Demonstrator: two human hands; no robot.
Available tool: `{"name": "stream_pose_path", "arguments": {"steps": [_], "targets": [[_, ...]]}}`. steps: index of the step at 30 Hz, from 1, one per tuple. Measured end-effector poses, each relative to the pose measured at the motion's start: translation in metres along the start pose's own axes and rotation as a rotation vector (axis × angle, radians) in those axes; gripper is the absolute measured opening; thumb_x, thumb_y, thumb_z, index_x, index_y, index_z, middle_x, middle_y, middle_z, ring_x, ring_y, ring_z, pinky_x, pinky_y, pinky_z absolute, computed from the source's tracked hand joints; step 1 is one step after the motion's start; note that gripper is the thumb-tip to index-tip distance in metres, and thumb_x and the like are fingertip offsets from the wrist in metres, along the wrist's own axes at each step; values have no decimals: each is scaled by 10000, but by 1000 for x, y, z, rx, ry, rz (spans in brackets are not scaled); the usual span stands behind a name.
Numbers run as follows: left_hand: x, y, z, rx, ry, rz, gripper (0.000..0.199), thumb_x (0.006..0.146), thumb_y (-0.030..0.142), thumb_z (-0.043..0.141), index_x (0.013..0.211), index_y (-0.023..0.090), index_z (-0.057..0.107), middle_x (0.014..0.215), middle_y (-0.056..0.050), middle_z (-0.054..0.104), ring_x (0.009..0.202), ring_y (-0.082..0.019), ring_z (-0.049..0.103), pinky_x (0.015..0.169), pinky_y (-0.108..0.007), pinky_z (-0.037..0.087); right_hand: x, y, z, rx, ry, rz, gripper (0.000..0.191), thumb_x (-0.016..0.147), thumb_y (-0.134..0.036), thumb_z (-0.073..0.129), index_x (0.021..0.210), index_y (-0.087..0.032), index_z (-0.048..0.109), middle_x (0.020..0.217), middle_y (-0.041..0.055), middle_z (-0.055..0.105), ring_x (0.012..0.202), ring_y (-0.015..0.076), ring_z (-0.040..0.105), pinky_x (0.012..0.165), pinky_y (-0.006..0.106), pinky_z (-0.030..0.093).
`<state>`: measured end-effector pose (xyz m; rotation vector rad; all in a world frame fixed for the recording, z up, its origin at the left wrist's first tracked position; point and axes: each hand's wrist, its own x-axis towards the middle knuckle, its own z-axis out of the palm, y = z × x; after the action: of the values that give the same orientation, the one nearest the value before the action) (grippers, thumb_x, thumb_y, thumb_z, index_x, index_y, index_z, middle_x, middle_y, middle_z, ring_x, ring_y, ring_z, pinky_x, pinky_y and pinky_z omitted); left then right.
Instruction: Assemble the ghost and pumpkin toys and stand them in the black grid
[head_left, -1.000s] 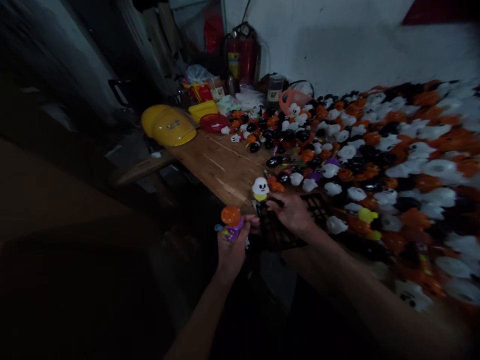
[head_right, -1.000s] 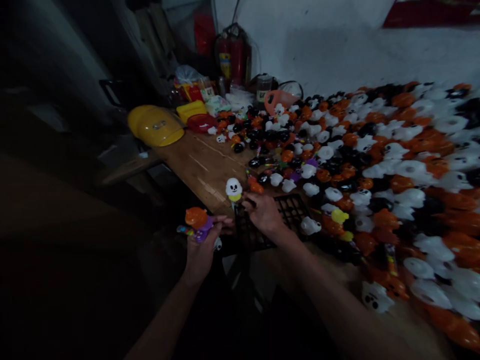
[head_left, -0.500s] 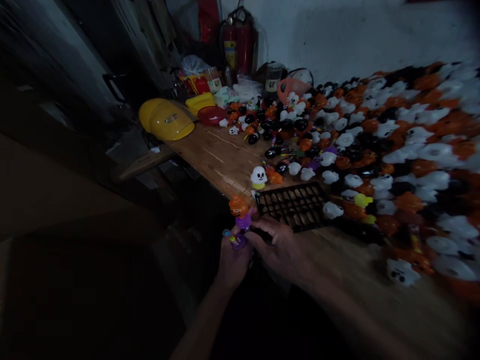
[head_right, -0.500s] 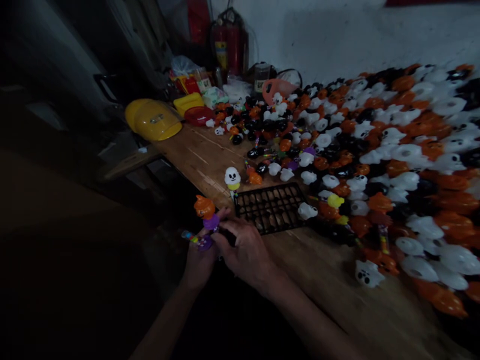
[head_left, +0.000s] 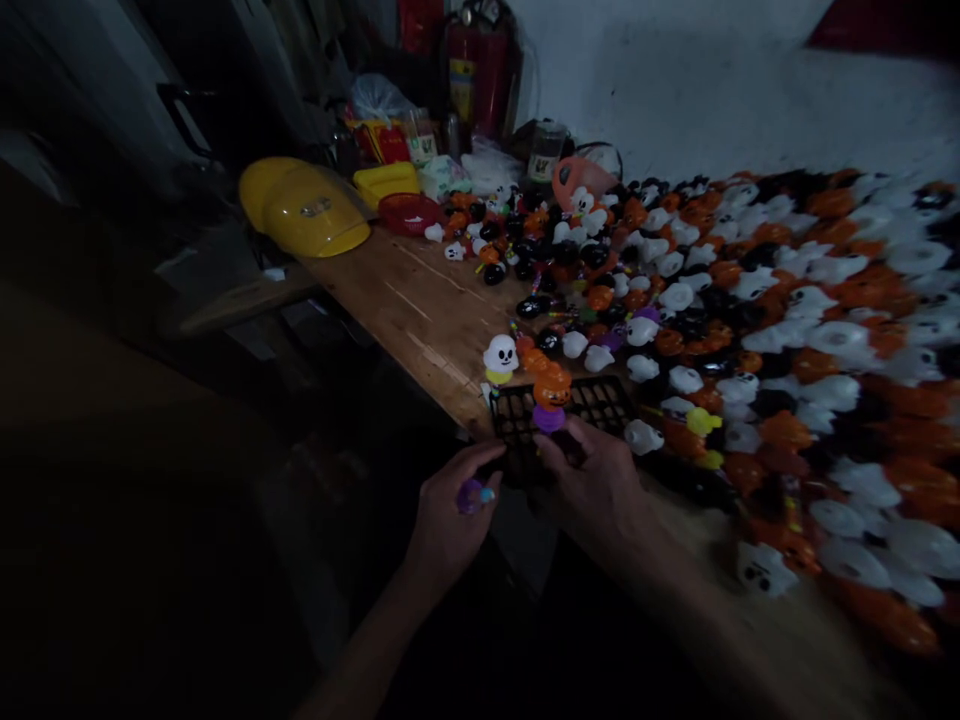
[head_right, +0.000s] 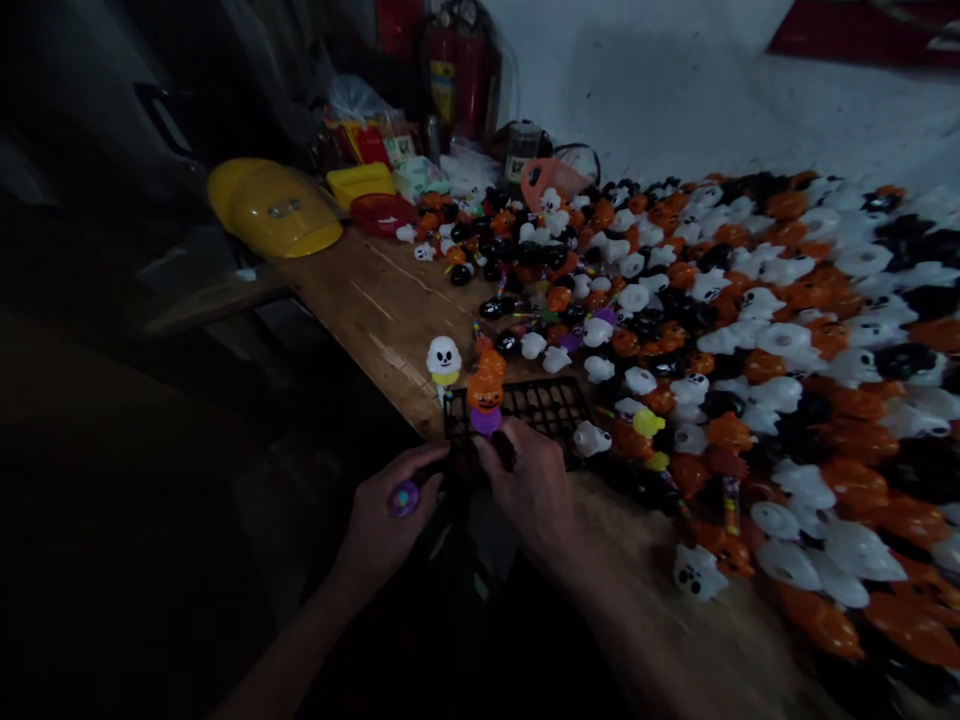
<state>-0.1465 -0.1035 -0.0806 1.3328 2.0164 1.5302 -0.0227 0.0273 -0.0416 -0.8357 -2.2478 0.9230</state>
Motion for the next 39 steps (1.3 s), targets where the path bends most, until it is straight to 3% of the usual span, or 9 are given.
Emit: {"name": "stream_pose_path", "arguments": {"steps": [3, 7, 13, 21, 30, 39], "targets": [[1, -10, 9, 136, 19, 160, 306, 876, 161, 546, 1169, 218, 611, 1222, -52, 617, 1092, -162, 604, 978, -309, 491, 9, 2, 7, 40, 32, -2, 134, 864, -273, 580, 935, -181, 647, 864, 43, 666, 759, 175, 610, 708, 281, 478], [1, -18, 12, 240, -15, 236, 331, 886, 173, 544, 1212, 219, 578, 1250, -51, 603, 1100, -163, 603, 971, -299, 504, 21, -3, 20, 157, 70, -27, 131, 870, -293, 589, 901, -187, 659, 853, 26, 674, 780, 166, 621, 708, 260, 476], [0, -20, 12, 219, 0, 228, 296, 879, 157, 547, 1167, 211, 594, 1218, -51, 620, 1085, -156, 611, 957, -283, 512, 31, 0, 34, 132, 87, -58, 78, 844, -239, 611, 830, -190, 670, 800, 13, 672, 731, 153, 612, 672, 250, 465], [2, -20, 16, 169, 46, 227, 279, 870, 146, 553, 1137, 205, 609, 1176, -57, 635, 1050, -156, 627, 935, -278, 522, 26, 10, 36, 52, 70, -97, 112, 860, -281, 599, 846, -190, 664, 765, 12, 681, 693, 157, 628, 645, 246, 478], [9, -16, 16, 107, 64, 213, 239, 849, 103, 526, 1030, 209, 638, 1042, -55, 662, 951, -160, 647, 856, -270, 543, 27, 10, 49, -82, 205, -309, 74, 874, -224, 587, 831, -176, 624, 759, 49, 683, 694, 176, 653, 665, 251, 487], [9, -13, 17, 150, 71, 201, 255, 818, 75, 541, 1018, 201, 636, 1033, -51, 660, 955, -164, 642, 868, -292, 528, 25, 15, 53, -164, 142, -282, 84, 880, -233, 565, 849, -179, 622, 782, 42, 676, 721, 175, 646, 671, 239, 459]]}}
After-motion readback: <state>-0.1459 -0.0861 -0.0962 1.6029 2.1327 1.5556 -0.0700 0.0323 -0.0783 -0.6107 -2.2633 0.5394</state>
